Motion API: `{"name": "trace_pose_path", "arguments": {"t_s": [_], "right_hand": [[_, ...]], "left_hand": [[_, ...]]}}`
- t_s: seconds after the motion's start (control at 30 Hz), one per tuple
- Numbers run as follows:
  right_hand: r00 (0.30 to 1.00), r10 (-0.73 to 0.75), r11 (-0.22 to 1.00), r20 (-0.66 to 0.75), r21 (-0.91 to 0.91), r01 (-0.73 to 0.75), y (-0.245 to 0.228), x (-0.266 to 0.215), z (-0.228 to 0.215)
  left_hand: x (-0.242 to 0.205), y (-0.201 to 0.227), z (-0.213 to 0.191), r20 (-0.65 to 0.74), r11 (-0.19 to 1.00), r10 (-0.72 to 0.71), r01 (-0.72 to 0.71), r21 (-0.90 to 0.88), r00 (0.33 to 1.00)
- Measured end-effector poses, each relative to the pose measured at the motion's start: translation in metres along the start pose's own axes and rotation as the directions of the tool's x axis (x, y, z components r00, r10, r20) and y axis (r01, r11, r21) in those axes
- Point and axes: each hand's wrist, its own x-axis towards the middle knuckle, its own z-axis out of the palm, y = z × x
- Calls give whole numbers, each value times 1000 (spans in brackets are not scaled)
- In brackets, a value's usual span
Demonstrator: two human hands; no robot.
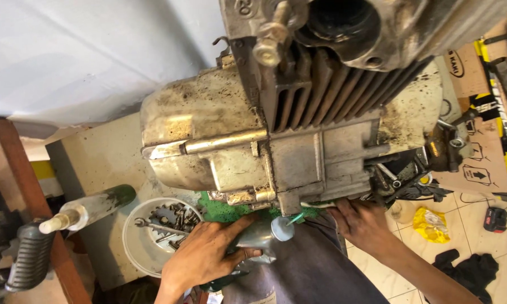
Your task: The person cleans a motorcycle engine block using a green sponge and a liquid from a squeeze bottle. They scrub the engine casing and fins, then use a small brush to clean the crevices between the cooling fins.
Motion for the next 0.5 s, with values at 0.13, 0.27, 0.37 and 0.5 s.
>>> {"name": "trace_pose_path", "arguments": {"t_s": [0.13, 0.27, 0.37, 0.5], "right_hand": [[998, 54, 998, -35, 48, -52, 9, 17, -38], [990, 1, 989, -144, 145, 20, 13, 7, -7], [996, 11, 990, -88, 144, 2, 0, 11, -1], [990, 86, 983, 114, 149, -103, -19, 25, -34]], "left_hand": [[1, 2, -3, 57, 999, -38, 40, -26, 998], [-3, -12, 4, 74, 988, 39, -28, -151, 996], [-9, -23, 7, 34, 972, 161, -152, -179, 986], [-15, -23, 14, 35, 986, 144, -140, -95, 989]]}}
